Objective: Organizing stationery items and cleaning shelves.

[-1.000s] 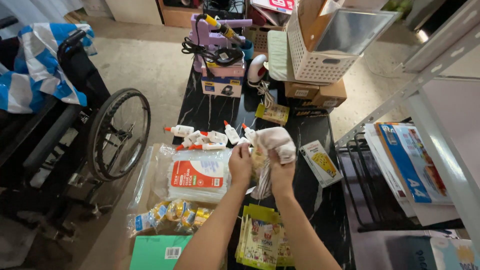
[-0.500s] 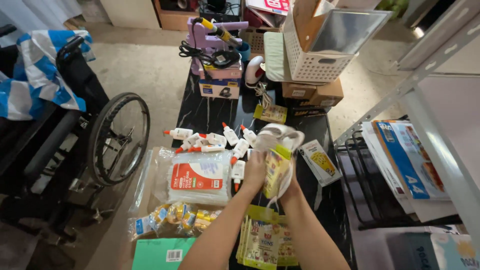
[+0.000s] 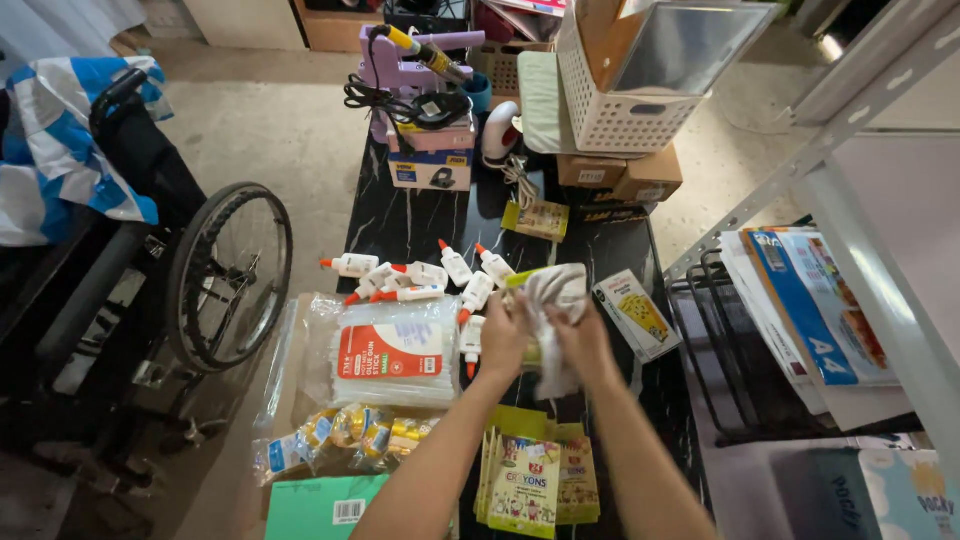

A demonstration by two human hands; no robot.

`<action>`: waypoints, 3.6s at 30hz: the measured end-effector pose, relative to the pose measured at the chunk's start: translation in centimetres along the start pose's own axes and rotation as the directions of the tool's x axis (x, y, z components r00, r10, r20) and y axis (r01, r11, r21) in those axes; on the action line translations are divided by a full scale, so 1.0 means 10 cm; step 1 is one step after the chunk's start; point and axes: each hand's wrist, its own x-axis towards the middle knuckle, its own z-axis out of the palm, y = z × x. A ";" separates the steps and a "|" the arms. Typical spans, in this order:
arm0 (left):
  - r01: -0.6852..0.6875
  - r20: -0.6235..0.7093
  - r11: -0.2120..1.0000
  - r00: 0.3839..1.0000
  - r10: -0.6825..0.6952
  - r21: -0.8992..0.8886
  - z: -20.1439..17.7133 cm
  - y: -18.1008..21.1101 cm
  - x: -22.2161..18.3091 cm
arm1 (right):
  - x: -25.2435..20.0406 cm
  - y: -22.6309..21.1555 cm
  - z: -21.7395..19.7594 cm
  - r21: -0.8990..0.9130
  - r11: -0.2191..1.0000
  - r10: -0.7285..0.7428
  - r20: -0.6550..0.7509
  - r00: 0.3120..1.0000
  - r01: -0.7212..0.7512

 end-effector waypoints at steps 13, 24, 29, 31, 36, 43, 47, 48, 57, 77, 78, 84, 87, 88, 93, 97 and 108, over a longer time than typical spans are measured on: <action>0.160 0.817 0.975 0.535 -0.216 0.153 0.12 -0.19 -0.26 | -0.15 1.66 -0.99 0.159 0.927 0.274 0.333 0.902 -0.340; -0.267 0.961 0.930 0.184 -0.207 0.252 0.55 -1.51 -0.09 | -0.21 1.46 -1.34 -0.293 0.932 0.301 0.289 0.909 -0.216; -0.299 0.938 0.897 0.222 -0.267 0.326 0.64 -1.60 -0.18 | 0.48 0.76 -1.54 0.024 0.999 0.032 0.217 0.976 -0.038; -0.475 0.992 0.871 0.063 -0.110 0.127 0.81 -1.94 -0.19 | 0.91 0.53 -1.32 0.192 0.972 -0.169 0.179 0.969 0.134; -0.402 0.974 0.896 0.190 -0.122 0.190 0.35 -1.39 -0.23 | 2.43 0.55 -0.48 -0.154 0.935 -0.318 0.026 0.948 0.318; 0.030 0.827 0.984 0.538 -0.162 0.173 -0.17 -1.34 -0.14 | 3.54 0.84 0.45 -0.720 0.448 -0.471 0.313 0.825 0.529; 0.228 0.854 0.973 0.501 -0.138 0.024 -0.12 -1.76 -0.12 | 3.10 0.24 0.55 -0.856 0.360 -0.091 0.363 0.927 0.371; 0.194 0.833 0.981 0.540 -0.120 0.016 -0.12 -1.72 -0.14 | 2.99 0.19 0.58 -0.892 0.314 -0.082 0.316 0.945 0.325; 0.383 0.358 0.899 0.887 -0.292 -0.215 0.09 -0.71 0.33 | 2.14 1.18 0.38 0.112 0.983 -0.172 0.294 0.940 0.145; 0.557 0.614 0.608 0.777 -0.141 -0.565 -0.11 0.11 -0.14 | 0.73 0.78 0.60 0.592 0.688 -0.400 -0.173 0.900 0.420; 0.542 0.628 0.600 0.774 -0.082 -0.589 -0.15 0.14 -0.17 | 0.84 0.94 0.65 0.785 0.586 -0.289 -0.027 0.957 0.199; 0.552 0.564 0.582 0.805 -0.185 -0.597 -0.03 -0.34 0.05 | 1.10 1.35 0.95 0.874 0.472 -0.214 -0.015 0.977 0.117; 0.579 0.511 0.613 0.802 -0.308 -0.539 0.03 -0.40 0.01 | 1.06 1.30 0.87 0.825 0.548 -0.229 -0.010 0.973 0.138; 0.590 0.483 0.622 0.799 -0.358 -0.515 0.03 -0.38 -0.01 | 1.04 1.29 0.86 0.804 0.578 -0.234 -0.004 0.972 0.143; 0.134 0.324 0.508 0.895 0.307 -0.851 0.02 -0.03 0.06 | 0.39 1.05 0.80 0.961 0.275 -0.244 0.078 0.967 -0.008; 0.005 0.068 0.863 0.997 0.034 -0.506 -0.27 0.18 0.15 | 0.44 1.14 0.60 0.568 0.740 -0.291 -0.210 0.933 0.359; 0.300 0.218 0.640 0.954 -0.207 -0.707 -0.17 0.70 -0.32 | 0.36 0.95 0.10 0.613 0.679 -0.163 -0.411 0.897 0.405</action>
